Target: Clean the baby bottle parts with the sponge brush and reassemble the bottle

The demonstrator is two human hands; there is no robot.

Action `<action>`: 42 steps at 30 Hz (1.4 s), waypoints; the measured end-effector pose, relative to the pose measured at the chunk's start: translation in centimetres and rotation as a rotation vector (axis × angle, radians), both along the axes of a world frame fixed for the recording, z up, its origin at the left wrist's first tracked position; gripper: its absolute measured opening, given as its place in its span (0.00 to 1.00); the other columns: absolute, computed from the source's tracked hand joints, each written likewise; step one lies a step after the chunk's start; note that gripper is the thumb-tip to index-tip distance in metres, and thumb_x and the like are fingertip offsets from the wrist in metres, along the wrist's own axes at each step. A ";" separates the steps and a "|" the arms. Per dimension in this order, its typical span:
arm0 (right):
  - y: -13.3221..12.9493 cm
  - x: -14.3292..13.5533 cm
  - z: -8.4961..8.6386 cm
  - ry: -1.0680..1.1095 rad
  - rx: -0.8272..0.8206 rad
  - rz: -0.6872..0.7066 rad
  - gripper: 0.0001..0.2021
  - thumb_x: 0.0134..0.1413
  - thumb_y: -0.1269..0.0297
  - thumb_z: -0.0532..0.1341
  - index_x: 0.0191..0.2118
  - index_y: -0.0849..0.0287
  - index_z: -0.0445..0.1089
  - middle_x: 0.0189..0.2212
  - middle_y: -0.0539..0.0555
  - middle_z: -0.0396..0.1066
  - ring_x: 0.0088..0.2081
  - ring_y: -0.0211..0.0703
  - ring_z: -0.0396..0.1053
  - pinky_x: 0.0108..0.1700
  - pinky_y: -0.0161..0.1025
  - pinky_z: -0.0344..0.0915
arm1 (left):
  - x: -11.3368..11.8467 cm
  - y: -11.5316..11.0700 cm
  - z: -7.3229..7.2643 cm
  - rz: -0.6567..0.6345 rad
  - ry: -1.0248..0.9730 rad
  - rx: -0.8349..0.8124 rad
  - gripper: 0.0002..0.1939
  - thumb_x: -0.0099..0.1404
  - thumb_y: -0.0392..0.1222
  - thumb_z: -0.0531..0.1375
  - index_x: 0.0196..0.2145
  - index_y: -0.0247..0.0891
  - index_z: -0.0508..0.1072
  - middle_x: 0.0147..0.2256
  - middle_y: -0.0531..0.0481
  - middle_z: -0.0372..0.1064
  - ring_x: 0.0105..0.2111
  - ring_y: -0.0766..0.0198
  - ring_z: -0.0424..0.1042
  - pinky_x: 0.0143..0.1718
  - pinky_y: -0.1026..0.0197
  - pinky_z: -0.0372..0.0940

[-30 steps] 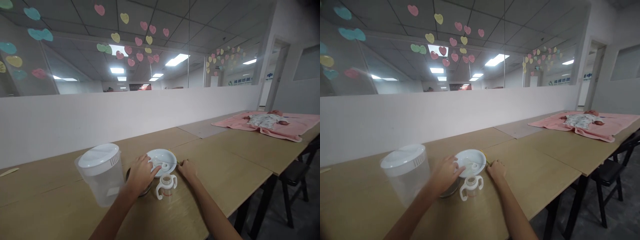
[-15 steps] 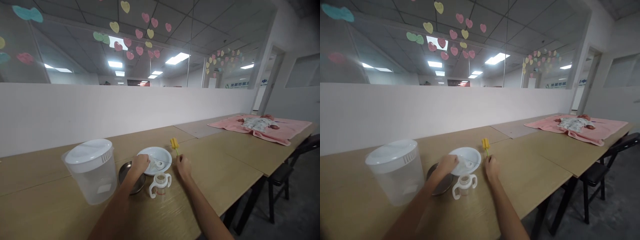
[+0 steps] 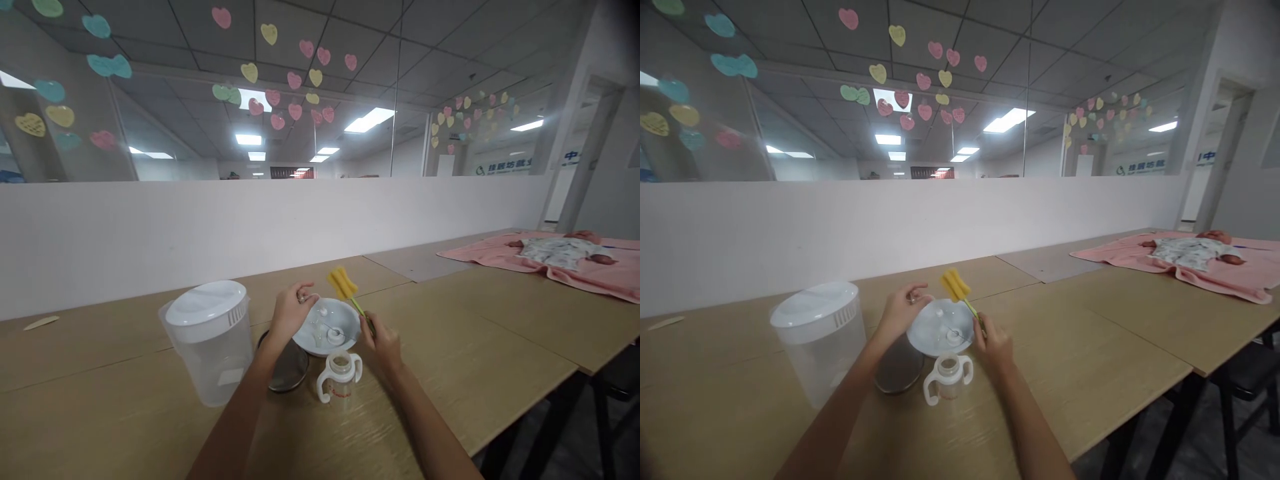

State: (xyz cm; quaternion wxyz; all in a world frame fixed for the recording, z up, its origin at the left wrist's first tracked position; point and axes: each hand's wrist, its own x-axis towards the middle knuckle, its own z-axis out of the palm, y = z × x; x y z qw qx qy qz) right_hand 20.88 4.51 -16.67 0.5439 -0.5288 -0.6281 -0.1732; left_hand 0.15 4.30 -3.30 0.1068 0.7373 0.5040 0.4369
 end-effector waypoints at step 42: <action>-0.4 0.0 0.0 -0.059 0.044 0.141 0.15 0.56 0.68 0.47 0.39 0.62 0.71 0.26 0.55 0.72 0.25 0.36 0.67 0.30 0.32 0.61 | 1.2 -1.4 1.2 -0.217 -0.822 -0.179 0.19 0.45 0.44 0.68 0.35 0.32 0.73 0.32 0.47 0.73 0.31 0.64 0.73 0.31 0.64 0.70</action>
